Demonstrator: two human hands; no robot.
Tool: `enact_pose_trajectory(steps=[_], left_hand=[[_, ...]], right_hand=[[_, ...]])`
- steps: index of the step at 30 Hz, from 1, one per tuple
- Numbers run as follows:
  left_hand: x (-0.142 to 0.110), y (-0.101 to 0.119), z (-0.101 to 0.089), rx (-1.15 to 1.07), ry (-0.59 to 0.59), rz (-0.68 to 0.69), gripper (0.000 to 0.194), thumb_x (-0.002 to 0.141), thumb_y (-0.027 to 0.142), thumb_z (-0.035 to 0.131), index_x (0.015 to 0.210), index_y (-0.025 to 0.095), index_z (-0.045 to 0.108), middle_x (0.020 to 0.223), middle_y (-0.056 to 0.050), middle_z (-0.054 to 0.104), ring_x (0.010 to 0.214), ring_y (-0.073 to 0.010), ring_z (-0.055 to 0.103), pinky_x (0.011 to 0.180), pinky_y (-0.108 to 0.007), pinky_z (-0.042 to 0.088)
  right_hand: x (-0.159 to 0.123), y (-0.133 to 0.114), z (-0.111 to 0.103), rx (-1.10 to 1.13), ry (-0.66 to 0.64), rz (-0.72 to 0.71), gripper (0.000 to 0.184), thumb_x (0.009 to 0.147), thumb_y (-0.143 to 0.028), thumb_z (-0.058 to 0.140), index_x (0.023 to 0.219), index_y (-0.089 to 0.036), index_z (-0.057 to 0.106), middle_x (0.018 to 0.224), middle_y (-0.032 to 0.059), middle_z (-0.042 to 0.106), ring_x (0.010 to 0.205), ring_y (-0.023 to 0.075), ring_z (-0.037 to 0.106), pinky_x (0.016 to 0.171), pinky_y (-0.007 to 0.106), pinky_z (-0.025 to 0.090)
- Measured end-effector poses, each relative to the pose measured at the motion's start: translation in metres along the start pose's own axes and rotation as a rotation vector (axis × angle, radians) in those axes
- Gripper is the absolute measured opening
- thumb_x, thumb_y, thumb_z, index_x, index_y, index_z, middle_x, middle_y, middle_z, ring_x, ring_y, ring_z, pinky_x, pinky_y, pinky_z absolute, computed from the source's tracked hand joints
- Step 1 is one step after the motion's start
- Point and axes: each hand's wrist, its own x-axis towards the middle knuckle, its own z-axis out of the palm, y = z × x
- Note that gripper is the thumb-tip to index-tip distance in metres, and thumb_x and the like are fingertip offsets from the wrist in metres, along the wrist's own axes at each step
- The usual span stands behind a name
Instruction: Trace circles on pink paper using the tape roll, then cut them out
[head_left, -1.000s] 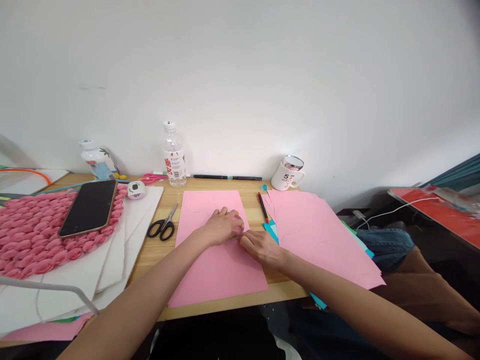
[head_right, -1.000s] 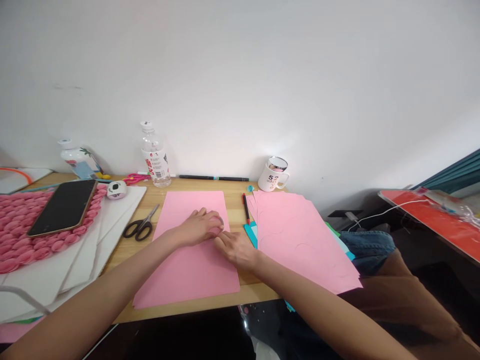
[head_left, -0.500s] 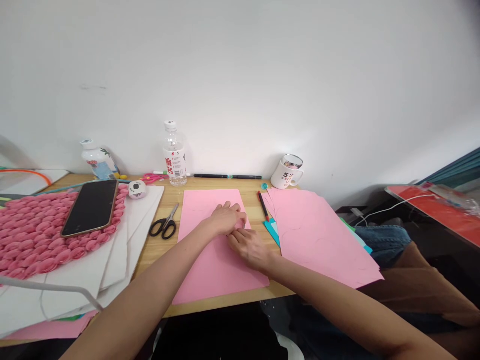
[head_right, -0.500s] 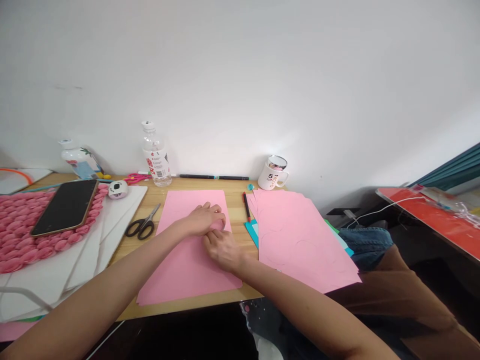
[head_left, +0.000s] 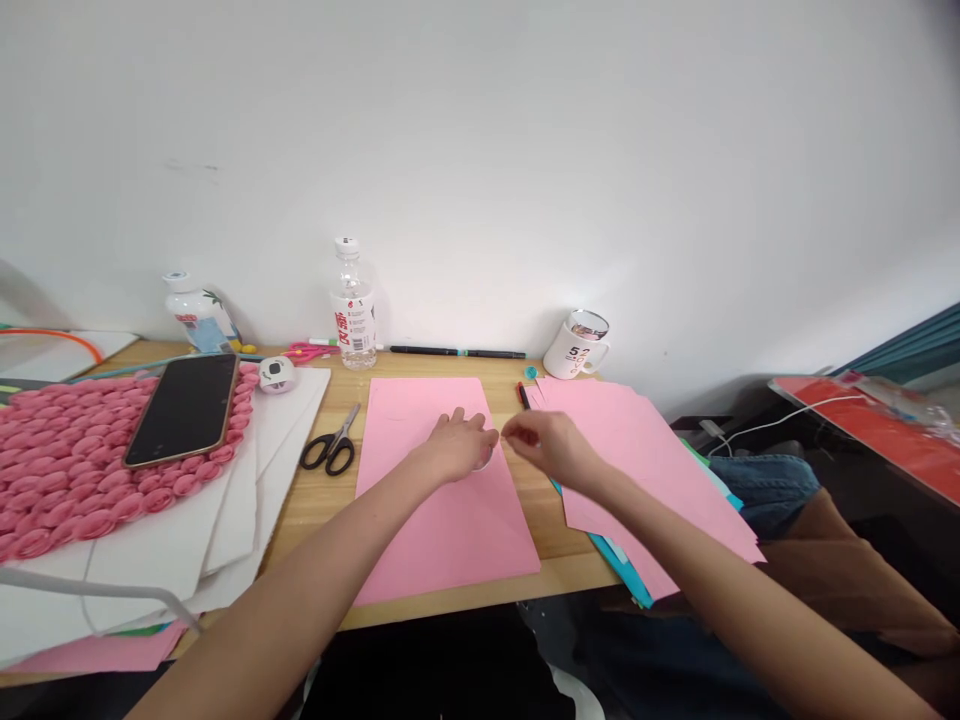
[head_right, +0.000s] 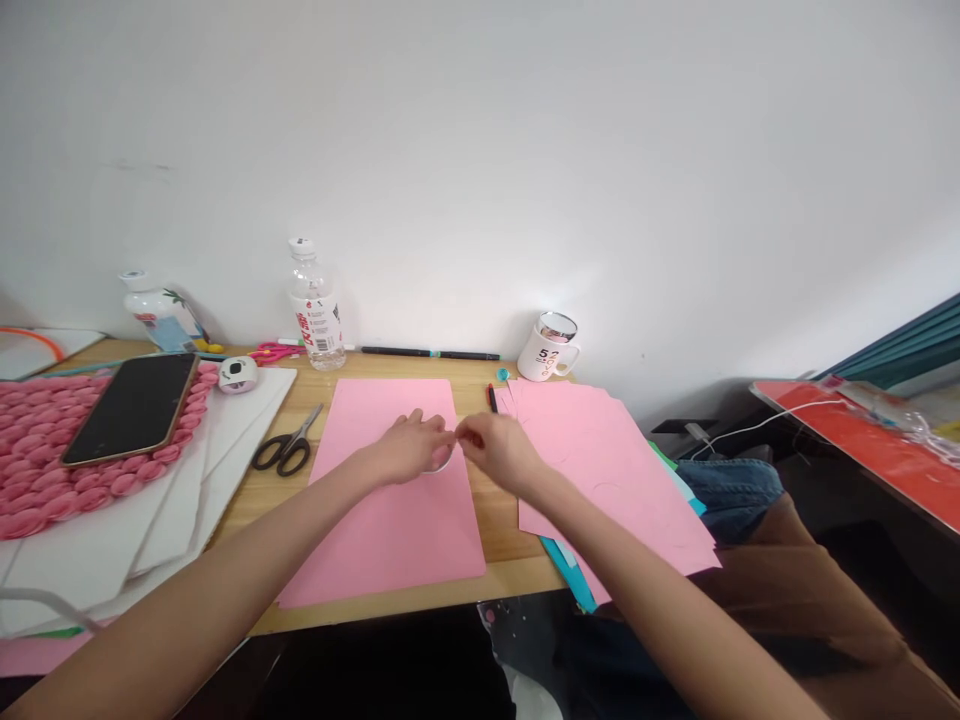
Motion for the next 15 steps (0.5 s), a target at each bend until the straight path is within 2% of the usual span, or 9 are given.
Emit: enact_pose_trajectory(steps=[2,5,8,11,15], left_hand=[[-0.003,0.007,0.002,0.041,-0.01,-0.013,0.027,0.083,0.009,0.046,0.105,0.018,0.056,0.116,-0.011,0.053,0.104,-0.0289,0.049,0.08,-0.04,0.042],[-0.006,0.02,0.003,0.084,-0.042,-0.069,0.046,0.073,0.001,0.055,0.116,0.015,0.05,0.126,-0.015,0.048,0.112,-0.0327,0.046,0.084,-0.041,0.041],[-0.007,0.029,0.005,0.085,-0.051,-0.134,0.051,0.073,0.003,0.056,0.122,0.016,0.047,0.132,-0.017,0.044,0.119,-0.0371,0.042,0.086,-0.045,0.039],[-0.005,0.032,0.01,0.095,-0.035,-0.158,0.05,0.075,0.005,0.054,0.122,0.018,0.047,0.132,-0.016,0.045,0.118,-0.0373,0.043,0.084,-0.047,0.038],[-0.003,0.031,0.014,0.152,-0.079,-0.151,0.054,0.074,0.009,0.056,0.126,0.018,0.045,0.133,-0.016,0.043,0.117,-0.0388,0.042,0.081,-0.046,0.037]], right_hand=[[0.023,-0.002,-0.016,0.115,0.015,0.04,0.013,0.077,-0.016,0.053,0.078,-0.016,0.066,0.067,0.0009,0.065,0.06,0.011,0.055,0.058,0.021,0.041],[0.063,-0.016,-0.022,0.121,-0.125,0.039,0.015,0.074,-0.016,0.055,0.081,-0.014,0.069,0.069,0.0008,0.065,0.062,0.0105,0.056,0.056,0.019,0.041],[0.094,-0.038,-0.009,-0.022,-0.4,0.124,0.018,0.069,-0.012,0.057,0.081,-0.015,0.07,0.073,0.0014,0.067,0.063,0.01,0.058,0.054,0.018,0.039],[0.113,-0.058,0.008,-0.115,-0.484,0.197,0.013,0.065,-0.012,0.058,0.072,-0.014,0.069,0.066,0.0029,0.065,0.058,0.0115,0.055,0.05,0.021,0.038],[0.125,-0.071,0.022,-0.198,-0.574,0.276,0.008,0.063,-0.012,0.057,0.056,-0.015,0.062,0.048,-0.0002,0.052,0.047,0.011,0.046,0.046,0.024,0.034]])
